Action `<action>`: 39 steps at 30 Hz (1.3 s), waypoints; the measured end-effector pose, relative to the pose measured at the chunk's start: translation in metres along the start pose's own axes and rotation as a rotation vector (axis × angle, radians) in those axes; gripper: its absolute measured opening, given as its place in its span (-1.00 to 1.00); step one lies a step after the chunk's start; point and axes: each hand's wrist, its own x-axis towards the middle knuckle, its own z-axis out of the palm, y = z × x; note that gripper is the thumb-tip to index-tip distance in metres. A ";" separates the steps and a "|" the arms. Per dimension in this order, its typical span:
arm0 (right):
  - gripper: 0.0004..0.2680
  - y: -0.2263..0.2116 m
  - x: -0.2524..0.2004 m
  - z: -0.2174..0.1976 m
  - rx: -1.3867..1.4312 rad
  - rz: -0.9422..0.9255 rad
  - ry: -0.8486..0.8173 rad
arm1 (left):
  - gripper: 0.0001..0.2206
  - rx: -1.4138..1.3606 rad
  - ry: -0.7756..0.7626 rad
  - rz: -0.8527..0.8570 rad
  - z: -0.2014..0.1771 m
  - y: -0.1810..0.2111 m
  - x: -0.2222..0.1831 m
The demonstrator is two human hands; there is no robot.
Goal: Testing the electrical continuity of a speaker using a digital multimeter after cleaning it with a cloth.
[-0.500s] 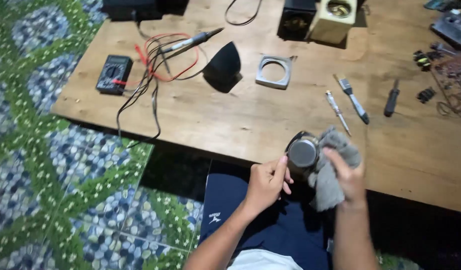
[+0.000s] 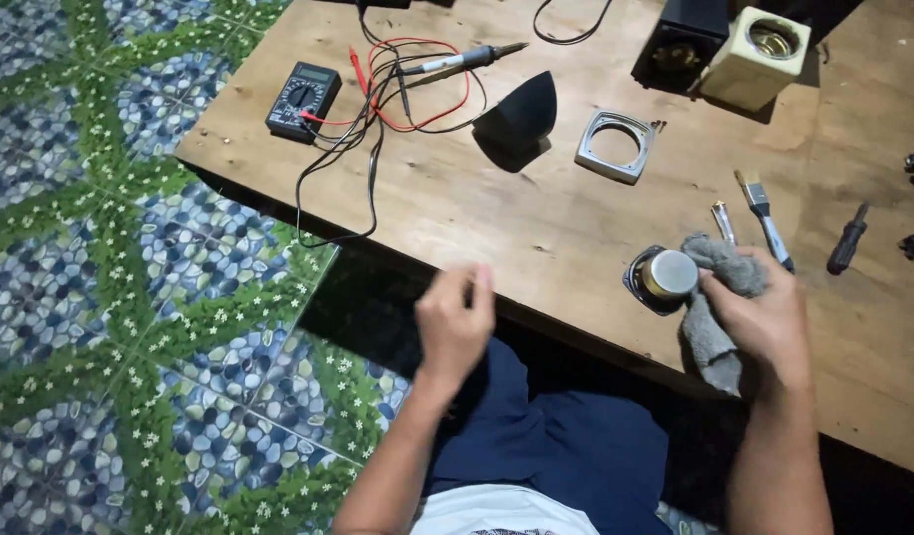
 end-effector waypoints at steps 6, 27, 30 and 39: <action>-0.79 0.077 0.043 -0.047 -0.001 -0.155 0.186 | -0.37 0.456 0.084 -0.250 -0.039 -0.049 0.057; -0.51 0.122 0.062 -0.082 -0.414 -0.460 0.326 | -0.63 1.308 -0.004 -0.283 0.023 -0.178 0.201; -0.54 0.128 0.060 -0.080 -0.393 -0.448 0.345 | -0.42 1.227 -0.124 -0.270 0.022 -0.160 0.208; -0.57 0.131 0.052 -0.077 -0.407 -0.466 0.362 | -0.78 1.121 0.035 -0.074 0.047 -0.202 0.211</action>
